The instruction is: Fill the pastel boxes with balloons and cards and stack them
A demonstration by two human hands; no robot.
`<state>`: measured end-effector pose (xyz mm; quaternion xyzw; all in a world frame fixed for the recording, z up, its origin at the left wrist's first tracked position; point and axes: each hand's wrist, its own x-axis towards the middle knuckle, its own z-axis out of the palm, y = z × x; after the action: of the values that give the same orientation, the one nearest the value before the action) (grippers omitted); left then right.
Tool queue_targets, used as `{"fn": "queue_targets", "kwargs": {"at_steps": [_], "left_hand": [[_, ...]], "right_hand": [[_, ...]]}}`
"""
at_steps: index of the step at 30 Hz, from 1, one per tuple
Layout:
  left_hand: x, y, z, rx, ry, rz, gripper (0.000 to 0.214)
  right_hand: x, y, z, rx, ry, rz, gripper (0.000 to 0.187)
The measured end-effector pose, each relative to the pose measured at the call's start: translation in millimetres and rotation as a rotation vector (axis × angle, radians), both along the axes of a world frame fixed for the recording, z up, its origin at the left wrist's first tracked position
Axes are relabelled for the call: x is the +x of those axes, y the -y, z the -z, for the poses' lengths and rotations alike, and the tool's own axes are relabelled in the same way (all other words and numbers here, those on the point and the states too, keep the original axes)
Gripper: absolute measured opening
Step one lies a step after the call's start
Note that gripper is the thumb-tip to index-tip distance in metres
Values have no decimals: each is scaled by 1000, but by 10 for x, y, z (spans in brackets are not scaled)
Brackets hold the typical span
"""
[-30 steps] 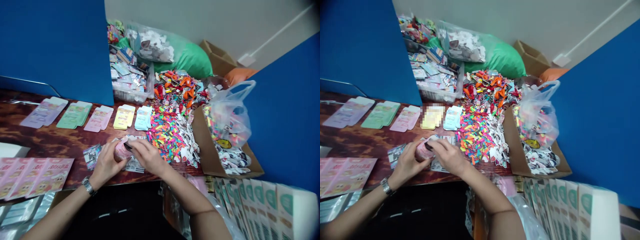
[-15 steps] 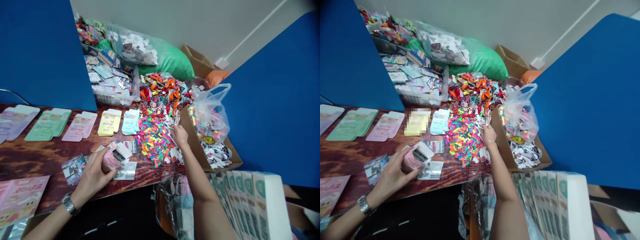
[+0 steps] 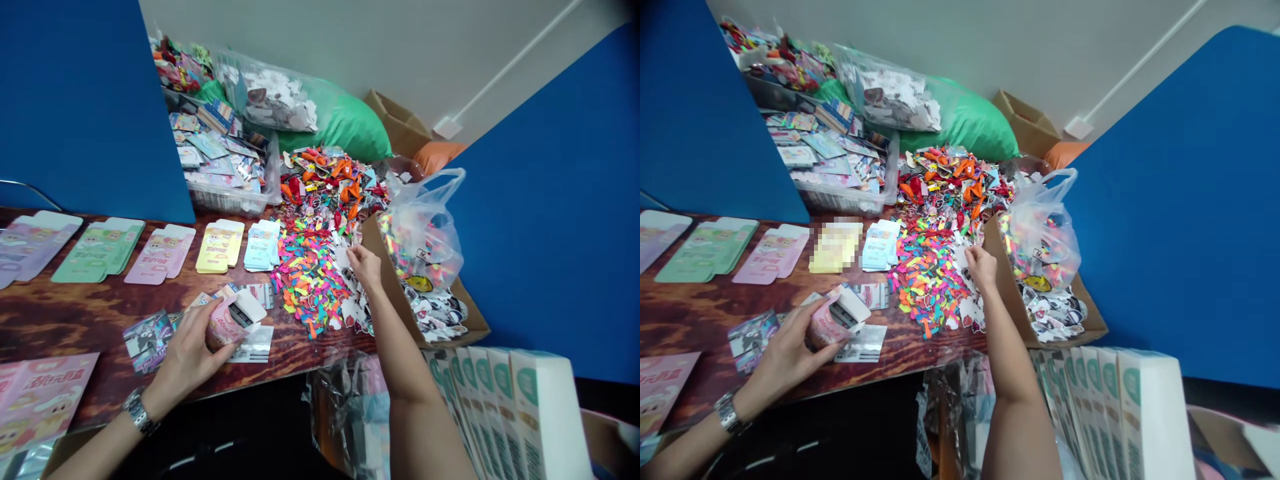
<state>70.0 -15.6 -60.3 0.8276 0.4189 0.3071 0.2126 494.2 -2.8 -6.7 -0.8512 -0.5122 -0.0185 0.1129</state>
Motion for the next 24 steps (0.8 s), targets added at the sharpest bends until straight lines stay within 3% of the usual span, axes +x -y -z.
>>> {"fn": "queue_targets", "kwargs": {"at_steps": [4, 9, 14, 20, 24], "left_hand": [[4, 10, -9, -14, 0, 20, 72], [-9, 7, -54, -30, -2, 14, 72], [-20, 19, -64, -37, 1, 25, 71], [9, 39, -28, -33, -5, 31, 72], [-6, 50, -37, -37, -7, 30, 71]], "right_hand": [[-91, 46, -21, 26, -21, -24, 36], [-285, 84, 33, -51, -70, -186, 31], [-267, 55, 77, -85, -53, -156, 28], [-321, 0, 220, -151, -21, -159, 48], [-299, -39, 225, -128, 6, -91, 26]]}}
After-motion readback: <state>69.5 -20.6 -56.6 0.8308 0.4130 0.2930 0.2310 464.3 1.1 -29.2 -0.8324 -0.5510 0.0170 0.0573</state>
